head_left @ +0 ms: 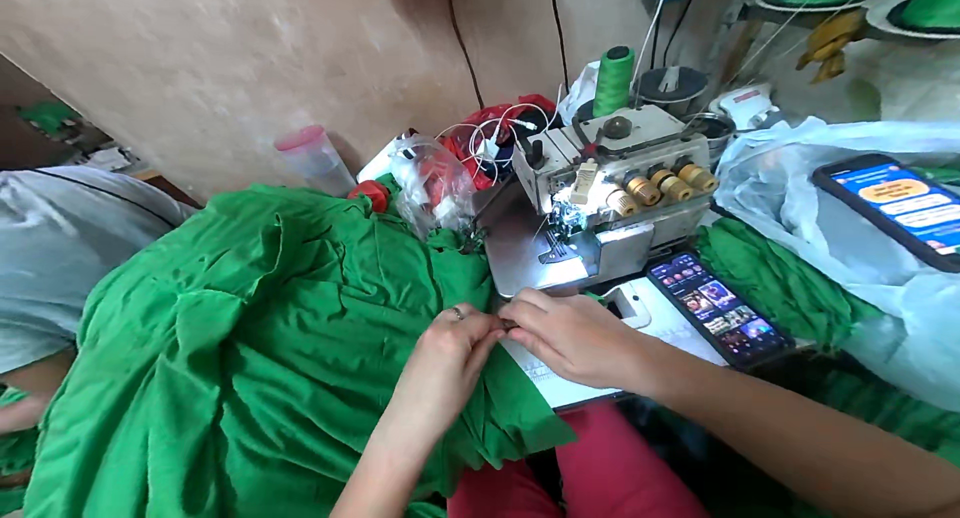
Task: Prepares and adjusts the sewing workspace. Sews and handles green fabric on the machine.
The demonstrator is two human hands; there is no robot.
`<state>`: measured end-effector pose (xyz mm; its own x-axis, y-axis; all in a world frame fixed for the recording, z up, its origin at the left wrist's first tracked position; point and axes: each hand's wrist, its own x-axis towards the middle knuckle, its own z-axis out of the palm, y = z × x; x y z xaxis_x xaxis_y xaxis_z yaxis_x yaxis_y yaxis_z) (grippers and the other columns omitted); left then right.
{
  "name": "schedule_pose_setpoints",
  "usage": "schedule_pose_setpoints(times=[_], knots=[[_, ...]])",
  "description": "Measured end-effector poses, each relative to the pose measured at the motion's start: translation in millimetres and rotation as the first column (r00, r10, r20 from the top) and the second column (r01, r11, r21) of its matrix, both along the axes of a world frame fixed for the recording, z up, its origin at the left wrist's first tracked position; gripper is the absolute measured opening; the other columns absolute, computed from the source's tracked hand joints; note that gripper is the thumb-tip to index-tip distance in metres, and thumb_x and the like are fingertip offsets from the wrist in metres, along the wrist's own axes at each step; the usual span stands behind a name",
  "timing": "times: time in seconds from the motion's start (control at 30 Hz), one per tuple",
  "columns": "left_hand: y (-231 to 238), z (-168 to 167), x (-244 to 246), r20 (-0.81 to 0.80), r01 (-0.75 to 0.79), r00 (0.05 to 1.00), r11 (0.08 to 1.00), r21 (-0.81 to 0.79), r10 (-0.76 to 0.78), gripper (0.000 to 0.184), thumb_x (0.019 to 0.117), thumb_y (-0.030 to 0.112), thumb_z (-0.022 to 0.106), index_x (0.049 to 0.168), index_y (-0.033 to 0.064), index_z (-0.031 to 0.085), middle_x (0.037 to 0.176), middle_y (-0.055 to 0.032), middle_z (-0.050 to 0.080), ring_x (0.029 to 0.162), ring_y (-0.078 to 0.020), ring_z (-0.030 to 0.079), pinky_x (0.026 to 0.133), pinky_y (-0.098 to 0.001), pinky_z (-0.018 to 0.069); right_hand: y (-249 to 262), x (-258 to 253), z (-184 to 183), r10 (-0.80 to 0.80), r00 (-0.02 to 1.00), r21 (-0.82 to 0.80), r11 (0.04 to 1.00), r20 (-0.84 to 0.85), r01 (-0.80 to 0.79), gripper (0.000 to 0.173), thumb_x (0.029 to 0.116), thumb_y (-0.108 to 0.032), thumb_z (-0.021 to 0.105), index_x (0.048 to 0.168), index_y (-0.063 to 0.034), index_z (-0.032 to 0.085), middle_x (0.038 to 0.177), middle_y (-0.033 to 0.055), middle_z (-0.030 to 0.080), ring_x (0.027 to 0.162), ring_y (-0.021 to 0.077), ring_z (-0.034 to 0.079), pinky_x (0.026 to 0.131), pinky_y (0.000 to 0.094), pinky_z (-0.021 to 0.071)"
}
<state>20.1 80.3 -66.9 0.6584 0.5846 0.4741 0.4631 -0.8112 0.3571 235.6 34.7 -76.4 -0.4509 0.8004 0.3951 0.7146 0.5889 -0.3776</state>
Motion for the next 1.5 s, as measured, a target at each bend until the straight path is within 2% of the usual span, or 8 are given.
schedule_pose_setpoints(times=[0.53,0.63,0.7,0.77,0.9,1.03,1.2,1.5], knots=[[17.9,-30.0,-25.4,0.239,0.002,0.97,0.979,-0.203,0.047,0.022,0.1,0.024,0.061,0.095,0.0108,0.078,0.09,0.0048,0.073,0.089,0.0021,0.063,0.082,-0.0146,0.0495,9.7,-9.7,-1.7,-0.019,0.974,-0.061,0.998,0.226,0.034,0.033,0.1095,-0.024,0.04,0.104,-0.0049,0.066,0.099,0.0131,0.065,0.07,0.0285,0.067,0.056,0.0431,0.0539],[32.7,-44.4,-58.8,0.112,-0.022,0.992,0.973,-0.228,0.049,0.02,0.0976,0.023,0.063,0.097,0.0113,0.079,0.096,0.0024,0.075,0.095,-0.003,0.066,0.088,-0.022,0.0523,1.5,-7.5,5.0,0.039,0.966,-0.316,0.948,0.256,0.045,0.049,0.108,-0.041,0.045,0.136,-0.0031,0.056,0.124,0.0194,0.063,0.087,0.0361,0.07,0.071,0.0524,0.0563],[33.8,-42.0,-77.6,-0.116,-0.066,0.993,0.963,-0.262,0.036,0.022,0.0904,0.01,0.073,0.111,0.0052,0.077,0.118,-0.0131,0.073,0.117,-0.0269,0.067,0.103,-0.0456,0.0522,-1.0,-4.0,12.6,0.087,0.964,-0.469,0.882,0.253,0.043,0.075,0.1022,-0.056,0.051,0.158,-0.0087,0.036,0.138,0.0215,0.059,0.103,0.0404,0.068,0.083,0.059,0.0534],[26.8,-29.6,-78.3,-0.252,-0.135,0.966,0.941,-0.31,0.056,0.035,0.0883,0.007,0.076,0.123,0.0042,0.073,0.129,-0.018,0.068,0.124,-0.0356,0.063,0.106,-0.0552,0.0482,-1.9,4.1,15.7,0.024,0.986,-0.391,0.92,0.167,0.043,0.066,0.1016,-0.048,0.058,0.154,-0.0108,0.043,0.13,0.0185,0.066,0.103,0.0389,0.069,0.085,0.0603,0.0536],[19.0,-9.1,-49.6,-0.116,-0.29,0.953,0.953,-0.089,0.279,0.031,0.0956,0.039,0.065,0.101,0.0112,0.078,0.085,-0.0042,0.075,0.081,-0.024,0.072,0.076,-0.0523,0.0574,19.8,23.6,20.1,-0.24,0.97,0.005,0.971,0.033,0.24,0.034,0.0997,-0.016,0.061,0.133,-0.011,0.066,0.099,0.0139,0.073,0.077,0.0322,0.072,0.065,0.0541,0.0582],[23.6,-15.0,14.8,0.002,-0.186,0.983,0.982,0.02,0.186,0.054,0.087,0.055,0.071,0.117,0.0096,0.075,0.115,-0.0099,0.073,0.113,-0.0335,0.066,0.093,-0.0583,0.0514,48.9,27.3,42.0,-0.423,0.837,-0.063,0.88,0.348,0.471,0.053,0.1003,-0.007,0.059,0.151,-0.0178,0.051,0.115,0.0159,0.068,0.086,0.0347,0.07,0.071,0.0514,0.057],[36.1,-41.4,52.0,0.097,-0.119,0.989,0.991,0.06,0.112,0.022,0.0906,0.034,0.073,0.102,0.016,0.079,0.119,-0.0023,0.074,0.119,-0.0264,0.066,0.098,-0.056,0.0467,38.9,42.9,27.8,-0.385,0.885,0.138,0.923,0.263,0.36,0.006,0.0915,-0.005,0.071,0.097,-0.0043,0.072,0.093,0.0136,0.067,0.071,0.0306,0.068,0.058,0.0471,0.0563],[78.4,-26.7,-2.5,0.087,-0.213,0.974,0.976,0.053,0.208,0.013,0.0943,0.021,0.07,0.095,0.0109,0.079,0.102,-0.0057,0.077,0.11,-0.0296,0.069,0.096,-0.0596,0.0502,-34.7,50.6,-22.3,-0.209,0.974,0.346,0.911,-0.084,0.225,0.022,0.0971,-0.014,0.059,0.109,-0.0125,0.077,0.095,0.007,0.074,0.073,0.0181,0.071,0.055,0.0306,0.0554]])
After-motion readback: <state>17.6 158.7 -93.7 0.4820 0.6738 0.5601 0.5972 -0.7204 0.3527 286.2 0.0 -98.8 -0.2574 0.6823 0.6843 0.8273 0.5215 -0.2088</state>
